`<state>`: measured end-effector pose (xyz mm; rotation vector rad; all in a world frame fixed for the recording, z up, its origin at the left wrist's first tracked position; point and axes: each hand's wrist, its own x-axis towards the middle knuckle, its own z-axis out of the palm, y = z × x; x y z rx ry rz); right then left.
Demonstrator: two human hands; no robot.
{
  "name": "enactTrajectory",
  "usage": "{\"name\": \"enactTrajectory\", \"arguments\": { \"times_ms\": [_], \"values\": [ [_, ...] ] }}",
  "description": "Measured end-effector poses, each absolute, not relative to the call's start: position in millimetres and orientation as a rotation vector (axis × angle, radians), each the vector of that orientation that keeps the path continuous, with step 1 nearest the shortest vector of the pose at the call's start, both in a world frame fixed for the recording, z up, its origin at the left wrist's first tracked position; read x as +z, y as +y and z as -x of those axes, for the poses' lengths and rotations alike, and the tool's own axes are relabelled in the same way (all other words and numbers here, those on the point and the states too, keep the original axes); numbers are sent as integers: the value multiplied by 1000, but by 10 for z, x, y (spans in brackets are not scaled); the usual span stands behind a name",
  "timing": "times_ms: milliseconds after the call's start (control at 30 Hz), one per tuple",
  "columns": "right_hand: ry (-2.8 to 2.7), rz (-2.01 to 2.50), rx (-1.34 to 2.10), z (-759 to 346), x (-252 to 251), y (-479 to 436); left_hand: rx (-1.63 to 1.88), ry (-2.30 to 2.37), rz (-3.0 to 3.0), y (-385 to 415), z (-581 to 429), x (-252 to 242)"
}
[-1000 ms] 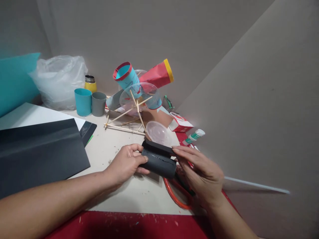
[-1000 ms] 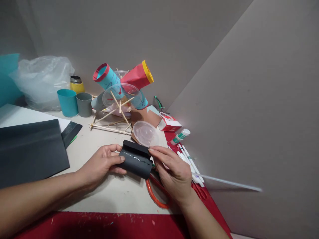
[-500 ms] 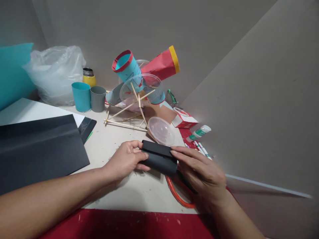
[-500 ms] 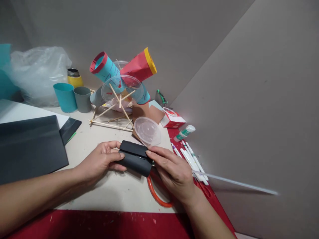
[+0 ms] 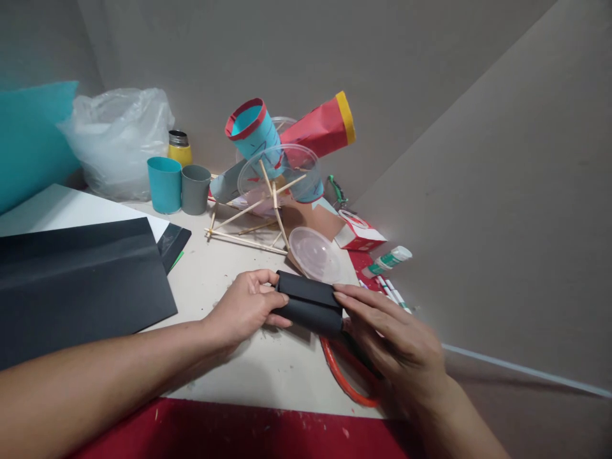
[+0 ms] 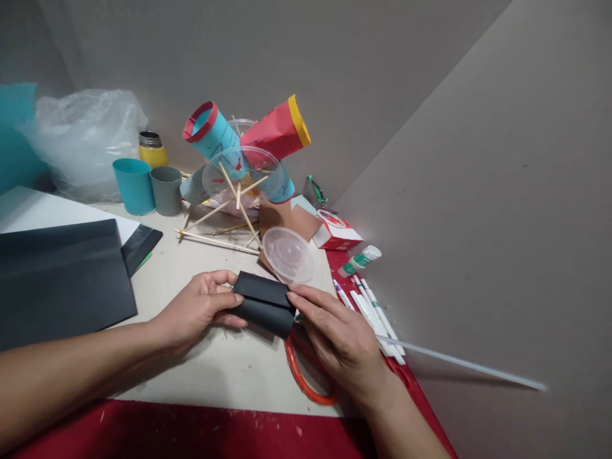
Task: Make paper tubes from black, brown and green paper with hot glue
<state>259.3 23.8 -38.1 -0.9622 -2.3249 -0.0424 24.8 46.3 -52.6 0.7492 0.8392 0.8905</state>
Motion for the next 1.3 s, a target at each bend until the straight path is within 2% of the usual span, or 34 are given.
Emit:
{"name": "enactTrajectory", "arguments": {
  "times_ms": [600, 1300],
  "values": [
    [-2390, 932, -159, -2575, -419, 233, 902, 830, -726, 454, -241, -491],
    [-2408, 874, -125, -2559, -415, 228, 932, 870, -815, 493, -238, -569]
  ]
}}
